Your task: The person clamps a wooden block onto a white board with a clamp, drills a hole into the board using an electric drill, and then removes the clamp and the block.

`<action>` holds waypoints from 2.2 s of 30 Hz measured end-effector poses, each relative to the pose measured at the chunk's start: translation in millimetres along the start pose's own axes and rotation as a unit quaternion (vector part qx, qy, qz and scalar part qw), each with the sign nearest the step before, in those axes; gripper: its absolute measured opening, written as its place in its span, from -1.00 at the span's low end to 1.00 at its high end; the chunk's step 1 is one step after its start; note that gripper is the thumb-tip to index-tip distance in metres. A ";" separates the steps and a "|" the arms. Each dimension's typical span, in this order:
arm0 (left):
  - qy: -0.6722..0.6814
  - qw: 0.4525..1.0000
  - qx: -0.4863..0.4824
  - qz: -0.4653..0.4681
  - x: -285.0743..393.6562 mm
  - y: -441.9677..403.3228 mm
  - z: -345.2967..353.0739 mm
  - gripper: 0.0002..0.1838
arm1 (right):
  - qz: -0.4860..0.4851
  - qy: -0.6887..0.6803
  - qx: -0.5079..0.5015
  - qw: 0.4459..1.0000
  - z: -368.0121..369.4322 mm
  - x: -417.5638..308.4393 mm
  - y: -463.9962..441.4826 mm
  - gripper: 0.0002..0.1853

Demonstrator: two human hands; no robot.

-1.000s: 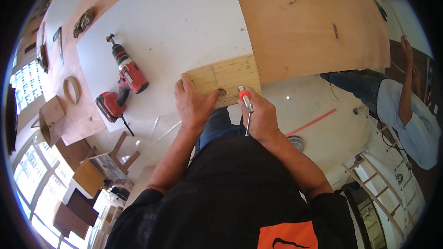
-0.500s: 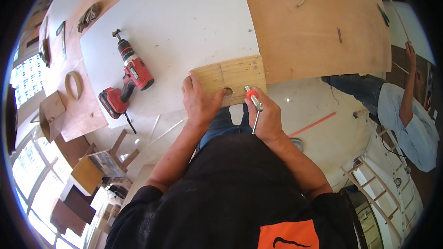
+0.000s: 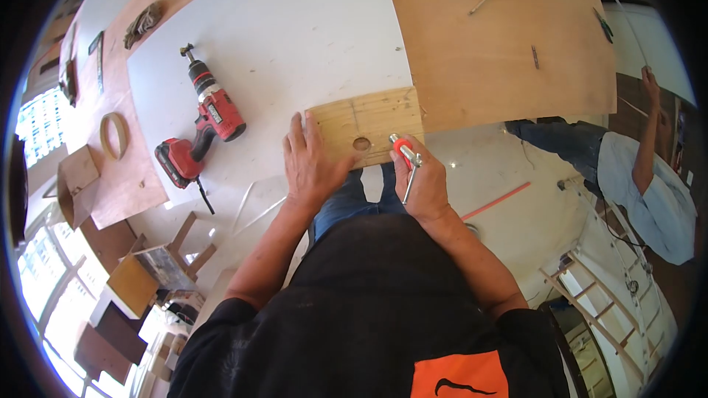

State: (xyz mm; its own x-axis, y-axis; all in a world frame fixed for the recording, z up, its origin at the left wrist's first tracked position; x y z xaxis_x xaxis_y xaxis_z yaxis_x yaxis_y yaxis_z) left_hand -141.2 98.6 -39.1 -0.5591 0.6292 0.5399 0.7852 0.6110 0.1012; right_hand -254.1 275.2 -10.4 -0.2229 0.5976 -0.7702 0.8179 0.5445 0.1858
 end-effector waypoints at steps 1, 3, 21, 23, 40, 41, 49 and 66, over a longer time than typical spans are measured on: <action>-0.040 0.999 0.004 0.033 -3.0 4.1 -2.2 0.23 | 0.002 -0.005 0.000 1.000 0.8 1.1 0.2 -0.70; -0.031 0.992 -0.031 0.116 -12.8 10.9 -2.7 0.27 | 0.014 -0.011 -0.004 1.000 0.5 0.5 0.9 -0.70; -0.089 0.970 -0.143 0.178 4.5 -34.3 0.7 0.24 | -0.047 0.013 0.007 0.999 -2.7 -2.6 -4.0 -0.69; -0.095 0.969 -0.147 0.176 5.8 -34.6 -3.1 0.22 | -0.041 0.011 0.006 0.999 -3.1 -3.7 -4.1 -0.68; 0.173 0.914 -0.114 0.349 113.2 -20.4 -76.2 -0.35 | -0.125 0.015 -0.014 0.992 -1.1 8.5 -7.8 -0.85; 0.177 0.909 -0.129 0.354 113.7 -21.4 -79.8 -0.36 | -0.131 0.017 -0.002 0.991 0.0 11.0 -4.9 -0.86; 0.186 0.852 -0.241 0.426 109.9 -55.9 -93.6 -0.40 | -0.130 0.055 -0.026 0.990 -6.4 22.6 -4.3 -0.84; 0.280 0.956 -0.072 -0.046 121.7 10.0 -46.9 -0.39 | -0.139 0.074 -0.101 0.982 -14.0 12.9 -5.0 -0.71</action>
State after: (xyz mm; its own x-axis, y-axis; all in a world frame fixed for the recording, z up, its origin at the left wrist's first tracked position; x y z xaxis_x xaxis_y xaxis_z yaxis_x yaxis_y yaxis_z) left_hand -188.9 158.8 66.8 -0.4295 0.1945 0.8819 0.7905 0.5531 0.2630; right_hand -268.5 288.4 -12.8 -0.5092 0.4811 -0.7136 0.5960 0.7953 0.1108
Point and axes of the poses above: each hand's wrist, its own y-axis away from the middle knuckle, its own z-axis out of the palm, x = y × z, the point moved 1 cm from there along -y, towards the middle knuckle, and after that the axes turned 1 degree about x, right-handed, at the moved point
